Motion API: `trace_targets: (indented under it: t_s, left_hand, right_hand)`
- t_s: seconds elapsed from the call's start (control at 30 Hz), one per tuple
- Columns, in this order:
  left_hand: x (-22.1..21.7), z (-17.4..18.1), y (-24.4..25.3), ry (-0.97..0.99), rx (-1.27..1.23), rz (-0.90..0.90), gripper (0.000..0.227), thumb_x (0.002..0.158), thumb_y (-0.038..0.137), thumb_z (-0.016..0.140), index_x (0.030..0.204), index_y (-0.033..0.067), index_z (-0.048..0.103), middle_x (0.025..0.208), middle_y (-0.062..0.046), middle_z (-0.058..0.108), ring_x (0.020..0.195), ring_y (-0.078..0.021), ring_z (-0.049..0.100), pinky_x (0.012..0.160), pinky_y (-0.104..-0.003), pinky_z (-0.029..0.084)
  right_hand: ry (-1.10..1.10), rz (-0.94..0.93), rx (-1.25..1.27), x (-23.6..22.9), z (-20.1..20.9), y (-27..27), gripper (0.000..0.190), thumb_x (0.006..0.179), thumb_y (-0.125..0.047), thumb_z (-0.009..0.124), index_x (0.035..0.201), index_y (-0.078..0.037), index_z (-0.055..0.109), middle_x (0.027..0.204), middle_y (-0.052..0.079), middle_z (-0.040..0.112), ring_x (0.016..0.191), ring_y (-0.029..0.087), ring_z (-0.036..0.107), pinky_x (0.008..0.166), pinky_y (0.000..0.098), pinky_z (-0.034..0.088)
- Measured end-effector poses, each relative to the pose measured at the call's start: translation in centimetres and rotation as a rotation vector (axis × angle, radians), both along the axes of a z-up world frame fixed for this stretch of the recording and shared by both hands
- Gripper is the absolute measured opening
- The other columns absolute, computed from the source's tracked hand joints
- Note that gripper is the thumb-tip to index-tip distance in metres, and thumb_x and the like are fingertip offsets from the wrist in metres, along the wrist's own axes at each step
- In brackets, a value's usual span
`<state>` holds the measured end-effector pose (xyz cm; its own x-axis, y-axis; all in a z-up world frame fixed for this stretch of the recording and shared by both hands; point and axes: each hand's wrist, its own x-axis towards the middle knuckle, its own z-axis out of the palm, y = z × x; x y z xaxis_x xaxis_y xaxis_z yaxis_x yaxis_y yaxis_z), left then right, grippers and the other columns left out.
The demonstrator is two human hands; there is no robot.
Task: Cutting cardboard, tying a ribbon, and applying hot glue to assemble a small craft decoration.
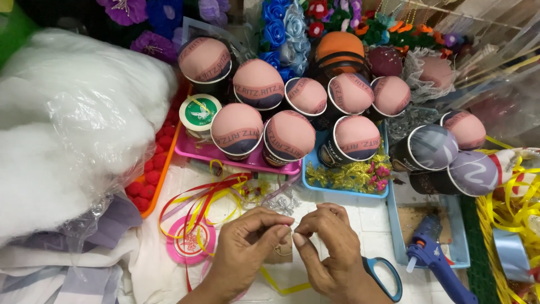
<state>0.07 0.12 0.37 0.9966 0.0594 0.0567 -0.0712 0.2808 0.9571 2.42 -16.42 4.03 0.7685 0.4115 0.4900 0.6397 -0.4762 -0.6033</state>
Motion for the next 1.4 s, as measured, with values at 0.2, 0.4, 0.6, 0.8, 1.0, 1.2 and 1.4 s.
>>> trace_targets:
  t_s: [0.2,0.4,0.6,0.8,1.0,1.2,1.4]
  left_hand:
    - [1.1,-0.3,2.6,0.157,-0.119,0.168,0.02,0.087,0.001,0.074,0.105,-0.0047,0.081,0.081,-0.013,0.074,0.07,-0.0171,0.071,0.076,-0.029,0.062]
    - [1.3,-1.3,3.0,0.159,-0.193,0.226,0.019,0.086,0.003,0.075,0.103,-0.0053,0.078,0.084,-0.018,0.078,0.07,-0.0226,0.075,0.076,-0.032,0.065]
    - [1.6,-2.1,3.6,0.169,-0.257,0.224,0.021,0.09,0.007,0.072,0.105,-0.0066,0.077,0.09,-0.018,0.077,0.074,-0.0253,0.074,0.075,-0.032,0.064]
    - [1.6,-2.2,3.3,0.194,-0.163,0.21,0.022,0.089,0.011,0.073,0.103,-0.005,0.078,0.087,-0.017,0.078,0.071,-0.0239,0.074,0.073,-0.031,0.064]
    - [1.3,-1.7,2.8,0.139,-0.022,0.108,0.02,0.091,0.013,0.071,0.102,-0.0025,0.079,0.083,-0.012,0.076,0.072,-0.0178,0.076,0.077,-0.028,0.064]
    - [1.1,-1.3,2.4,0.039,0.115,0.03,0.018,0.093,0.014,0.07,0.099,0.0002,0.08,0.073,-0.008,0.073,0.07,-0.0137,0.069,0.079,-0.027,0.058]
    - [0.9,-1.2,2.0,0.16,0.078,-0.009,0.019,0.088,0.01,0.075,0.1,-0.0017,0.083,0.089,-0.009,0.078,0.07,-0.0135,0.07,0.072,-0.023,0.057]
  right_hand:
    - [0.025,-0.077,0.085,1.0,-0.4,-1.7,0.008,0.095,-0.011,0.057,0.089,-0.008,0.06,0.081,0.003,0.065,0.075,0.017,0.06,0.099,0.0427,0.047]
    - [0.032,-0.111,0.091,1.3,-0.2,-2.2,0.006,0.095,-0.009,0.06,0.089,-0.008,0.062,0.084,0.001,0.066,0.079,0.018,0.062,0.1,0.0422,0.047]
    - [0.044,-0.182,0.143,2.1,-0.5,-3.7,0.007,0.097,-0.012,0.062,0.093,-0.006,0.063,0.086,0.004,0.064,0.084,0.02,0.062,0.104,0.0436,0.048]
    - [0.082,-0.249,0.164,2.7,-0.4,-4.8,0.006,0.098,-0.011,0.062,0.096,-0.006,0.063,0.09,0.006,0.064,0.088,0.019,0.059,0.088,0.0332,0.048]
    - [0.064,-0.283,-0.015,3.2,0.8,-5.7,0.01,0.099,-0.016,0.061,0.092,-0.01,0.064,0.089,0.002,0.068,0.086,0.018,0.061,0.087,0.0338,0.044]
    - [0.048,-0.219,-0.302,2.2,3.9,-6.4,0.01,0.099,-0.02,0.058,0.094,-0.015,0.066,0.078,-0.004,0.063,0.074,0.015,0.063,0.086,0.0344,0.041]
    - [0.167,-0.212,-0.485,-0.4,0.9,-7.2,0.019,0.096,-0.028,0.058,0.105,-0.016,0.069,0.094,0.001,0.067,0.086,0.025,0.065,0.078,0.0403,0.047]
